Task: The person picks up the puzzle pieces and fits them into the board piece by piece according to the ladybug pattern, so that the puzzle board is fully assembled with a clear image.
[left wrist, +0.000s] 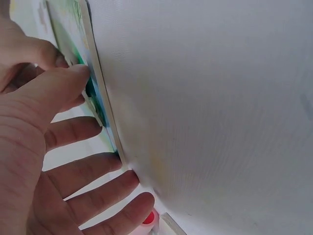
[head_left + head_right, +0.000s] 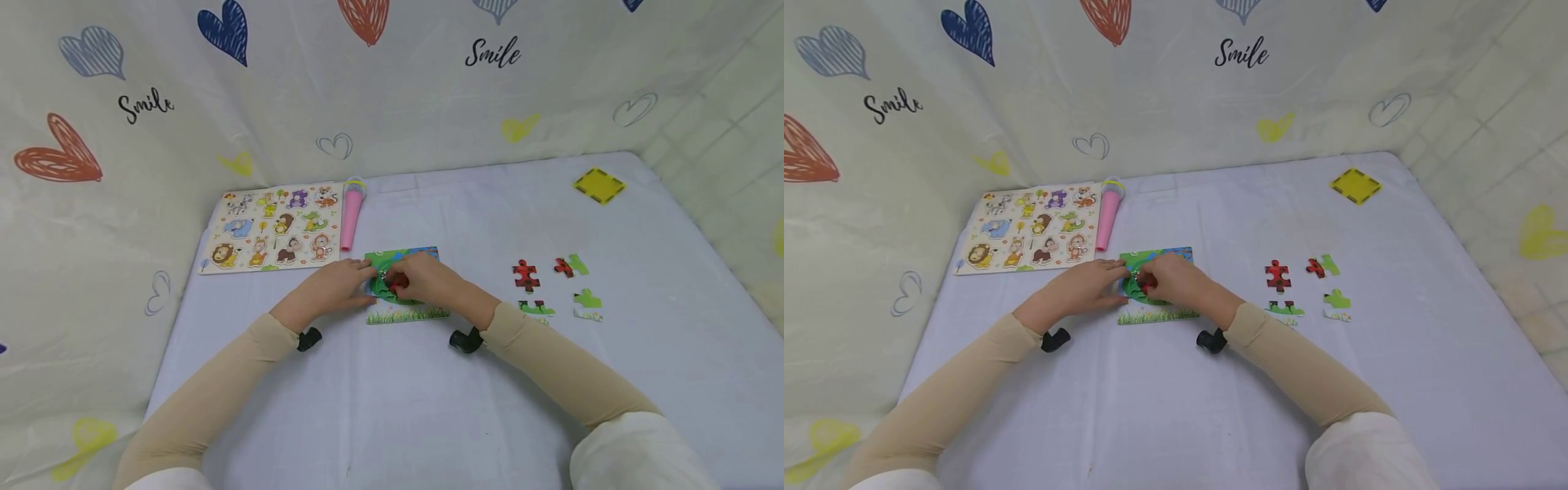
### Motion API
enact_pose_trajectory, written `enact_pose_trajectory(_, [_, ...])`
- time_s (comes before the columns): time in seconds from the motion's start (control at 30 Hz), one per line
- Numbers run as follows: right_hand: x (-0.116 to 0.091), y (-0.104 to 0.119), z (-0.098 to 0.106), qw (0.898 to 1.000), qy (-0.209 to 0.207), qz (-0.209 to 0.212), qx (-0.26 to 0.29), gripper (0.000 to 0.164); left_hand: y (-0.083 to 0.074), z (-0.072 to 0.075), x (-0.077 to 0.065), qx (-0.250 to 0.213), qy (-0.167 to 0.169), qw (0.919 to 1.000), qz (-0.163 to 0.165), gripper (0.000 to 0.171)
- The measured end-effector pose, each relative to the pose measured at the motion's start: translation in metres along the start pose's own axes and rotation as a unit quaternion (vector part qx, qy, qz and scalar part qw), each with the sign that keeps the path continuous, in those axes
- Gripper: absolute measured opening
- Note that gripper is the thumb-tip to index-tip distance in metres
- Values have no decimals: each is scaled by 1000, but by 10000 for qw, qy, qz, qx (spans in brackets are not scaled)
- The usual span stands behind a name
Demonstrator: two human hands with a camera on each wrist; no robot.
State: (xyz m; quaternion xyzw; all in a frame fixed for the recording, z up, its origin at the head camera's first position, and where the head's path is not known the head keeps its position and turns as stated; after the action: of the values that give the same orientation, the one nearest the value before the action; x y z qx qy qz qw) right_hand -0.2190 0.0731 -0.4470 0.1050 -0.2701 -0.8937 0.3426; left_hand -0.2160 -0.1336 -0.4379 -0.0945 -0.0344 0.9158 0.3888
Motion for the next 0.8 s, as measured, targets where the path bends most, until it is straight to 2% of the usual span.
enact_pose_trajectory(0.4, [3, 7, 1, 9959, 121, -42, -895, 19, -6, 0, 2, 373, -150, 9991, -113, 41])
enact_pose_trajectory(0.63, [3, 7, 1, 9966, 164, -73, -808, 18, -6, 1, 1, 344, -301, 9987, -218, 39])
enact_pose_trajectory(0.8, [3, 6, -1, 9974, 248, -221, -637, 24, -6, 4, 1, 322, -141, 9992, -198, 39])
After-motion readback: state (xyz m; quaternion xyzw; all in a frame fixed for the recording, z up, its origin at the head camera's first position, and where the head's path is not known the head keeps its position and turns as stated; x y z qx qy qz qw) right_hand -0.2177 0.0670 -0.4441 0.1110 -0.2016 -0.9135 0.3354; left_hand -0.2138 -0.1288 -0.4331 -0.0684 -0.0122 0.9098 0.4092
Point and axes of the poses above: each hand's wrist, its own x-axis towards the middle knuckle, its own z-axis out of the back of the hand, y = z × x, the point moved 2 cm from there along x, towards the middle knuckle, and after that the axes turned 2 degrees about x, right-handed, at the moved point
